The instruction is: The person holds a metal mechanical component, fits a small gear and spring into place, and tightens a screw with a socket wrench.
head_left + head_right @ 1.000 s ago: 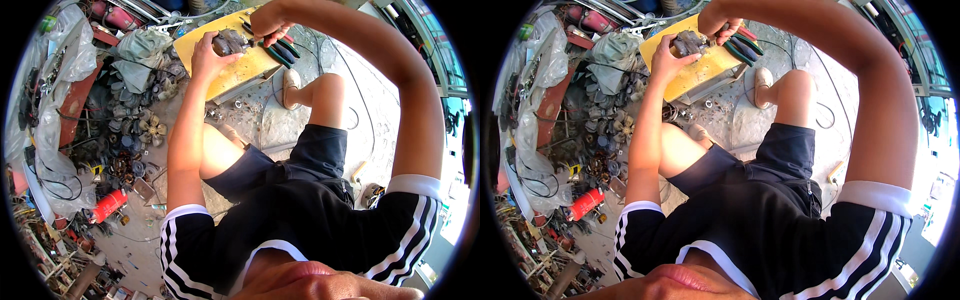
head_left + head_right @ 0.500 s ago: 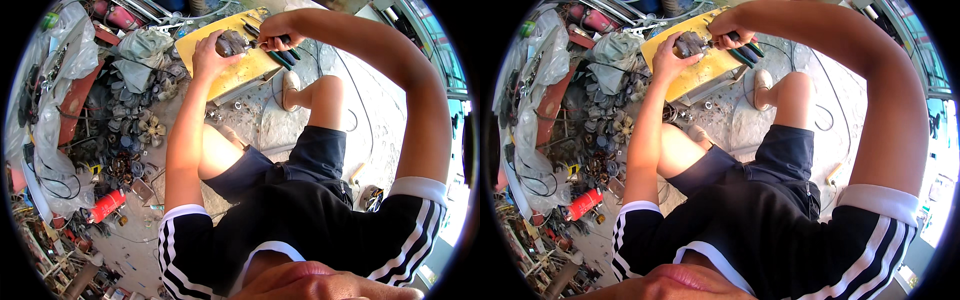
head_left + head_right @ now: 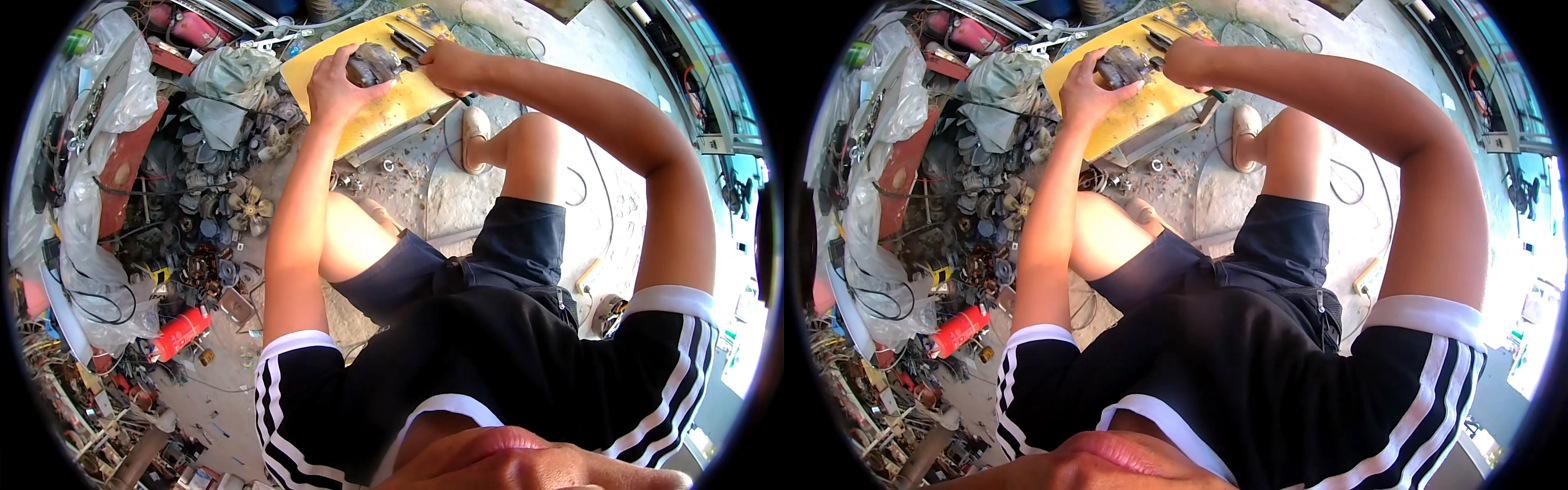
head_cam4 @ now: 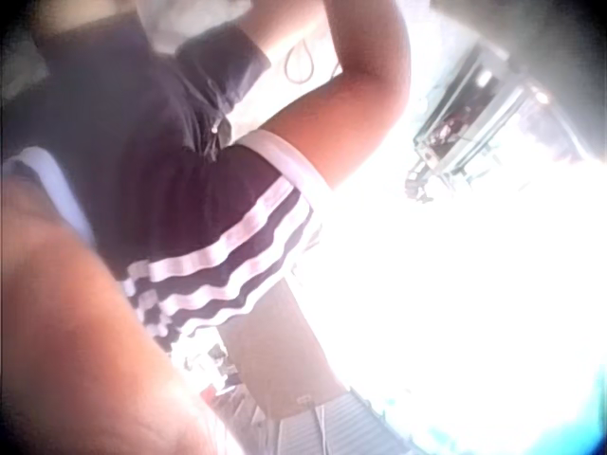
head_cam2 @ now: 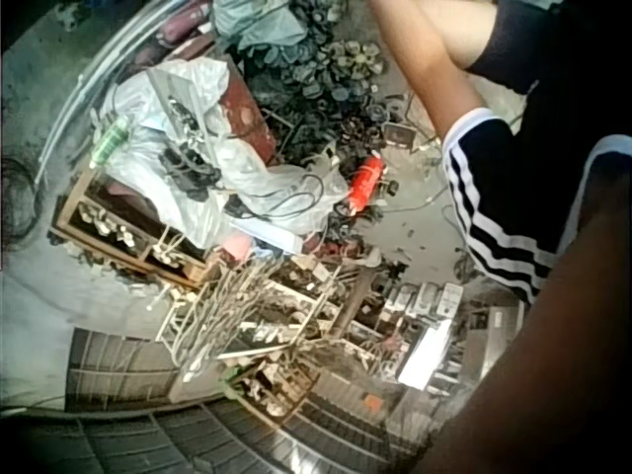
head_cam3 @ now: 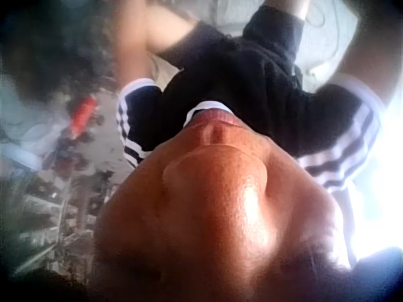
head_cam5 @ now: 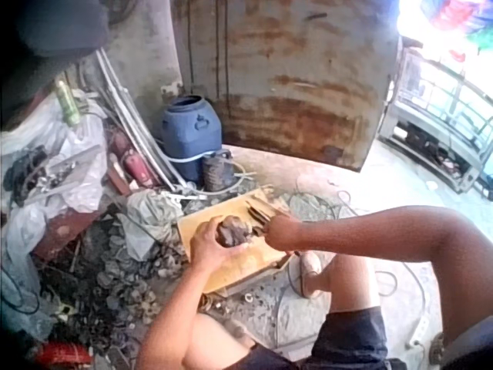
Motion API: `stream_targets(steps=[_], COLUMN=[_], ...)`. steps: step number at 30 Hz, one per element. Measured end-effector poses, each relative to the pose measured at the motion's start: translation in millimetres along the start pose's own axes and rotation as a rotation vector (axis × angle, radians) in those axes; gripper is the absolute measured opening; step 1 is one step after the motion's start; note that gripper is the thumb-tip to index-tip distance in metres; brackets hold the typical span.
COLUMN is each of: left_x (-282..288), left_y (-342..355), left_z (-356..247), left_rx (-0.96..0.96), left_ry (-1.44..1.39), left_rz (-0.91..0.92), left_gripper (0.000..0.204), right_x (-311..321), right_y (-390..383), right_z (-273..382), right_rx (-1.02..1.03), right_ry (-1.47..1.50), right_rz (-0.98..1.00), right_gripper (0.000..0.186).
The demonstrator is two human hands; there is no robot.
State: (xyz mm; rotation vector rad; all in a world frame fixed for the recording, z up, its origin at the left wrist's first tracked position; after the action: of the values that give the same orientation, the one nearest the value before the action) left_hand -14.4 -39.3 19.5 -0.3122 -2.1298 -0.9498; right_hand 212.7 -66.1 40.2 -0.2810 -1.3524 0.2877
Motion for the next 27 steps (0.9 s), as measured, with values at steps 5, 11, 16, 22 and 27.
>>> stream_targets(steps=[5, 11, 16, 22, 27], left_x=[-2.2, -3.0, 0.1, 7.6, -32.7], left_y=[-1.4, 3.7, 0.0, 32.2, 66.6], left_z=[0.0, -4.5, -0.7, 10.3, 7.0], left_rx=[0.036, 0.001, 0.044, 0.098, 0.127], left_ry=[0.034, -0.001, -0.033, -0.055, -0.367], left_rz=[0.023, 0.004, -0.022, 0.177, 0.056], left_gripper=[0.081, 0.081, 0.080, 0.088, 0.065], right_x=[1.9, -1.7, 34.4, -1.8, -25.7], right_y=[2.7, 2.9, -0.9, 49.0, 75.0], right_z=[5.4, -6.1, 19.8, -10.8, -47.3], right_rx=[-0.139, -0.081, -0.282, 0.069, 0.216], right_ry=[0.020, -0.012, 0.309, -0.289, -0.566], right_rz=[0.064, -0.072, 0.224, 0.074, 0.080], right_gripper=[0.038, 0.021, 0.021, 0.016, 0.017])
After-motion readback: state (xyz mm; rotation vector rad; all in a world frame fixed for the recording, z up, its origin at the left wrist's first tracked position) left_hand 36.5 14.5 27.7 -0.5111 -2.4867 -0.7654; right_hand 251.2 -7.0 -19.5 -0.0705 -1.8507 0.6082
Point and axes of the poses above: each hand's wrist, its own y-axis towards the middle knuckle, its own x-axis out of the back of the hand, z = x × y, the point moved 1 cm from there along y, towards the middle knuckle, and after that the axes turned 13 degrees about -x, right-handed, at the moved point
